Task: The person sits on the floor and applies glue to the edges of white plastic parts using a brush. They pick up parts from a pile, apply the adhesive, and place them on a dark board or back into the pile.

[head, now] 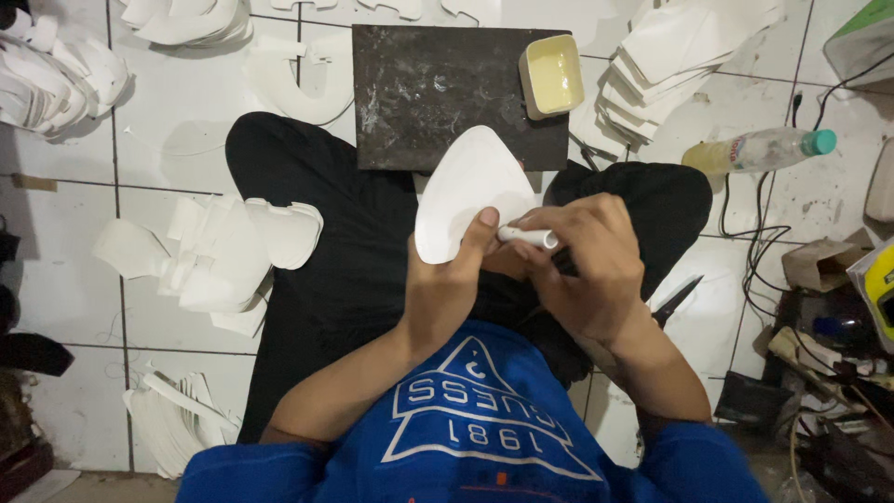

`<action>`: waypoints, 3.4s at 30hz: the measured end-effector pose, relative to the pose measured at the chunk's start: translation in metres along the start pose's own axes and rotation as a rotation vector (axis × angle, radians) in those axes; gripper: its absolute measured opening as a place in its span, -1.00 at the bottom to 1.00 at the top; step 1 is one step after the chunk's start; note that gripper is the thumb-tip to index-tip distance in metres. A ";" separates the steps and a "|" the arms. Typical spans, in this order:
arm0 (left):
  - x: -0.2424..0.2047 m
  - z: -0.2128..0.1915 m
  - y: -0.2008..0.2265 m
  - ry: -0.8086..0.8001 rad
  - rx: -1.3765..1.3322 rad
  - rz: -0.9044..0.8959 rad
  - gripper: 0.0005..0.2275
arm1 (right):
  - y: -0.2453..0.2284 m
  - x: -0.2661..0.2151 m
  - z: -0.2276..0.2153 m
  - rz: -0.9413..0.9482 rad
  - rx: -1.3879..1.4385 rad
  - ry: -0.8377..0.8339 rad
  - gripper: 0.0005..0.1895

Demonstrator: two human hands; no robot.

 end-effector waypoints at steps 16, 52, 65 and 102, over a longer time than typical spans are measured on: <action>0.000 -0.007 -0.014 -0.115 -0.038 -0.226 -0.60 | 0.009 0.027 -0.029 -0.012 -0.009 -0.023 -0.99; 0.233 0.002 -0.041 0.078 -0.119 -0.200 -0.91 | 0.251 -0.081 -0.041 0.719 0.132 0.287 -0.82; 0.429 0.195 -0.269 -0.068 0.122 -0.661 -0.76 | 0.345 -0.133 0.000 0.934 0.195 0.546 -0.90; 0.201 -0.025 0.013 -0.091 0.568 0.551 -0.66 | 0.326 -0.127 -0.004 0.948 0.468 0.659 -0.86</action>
Point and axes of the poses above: each hand's wrist, its own x-axis towards the middle knuckle, its own z-axis out of the palm, y = z × x, the point moved 3 cm from there along x, towards the middle knuckle, and after that the axes turned 8 degrees about y, right-handed, at the moved point
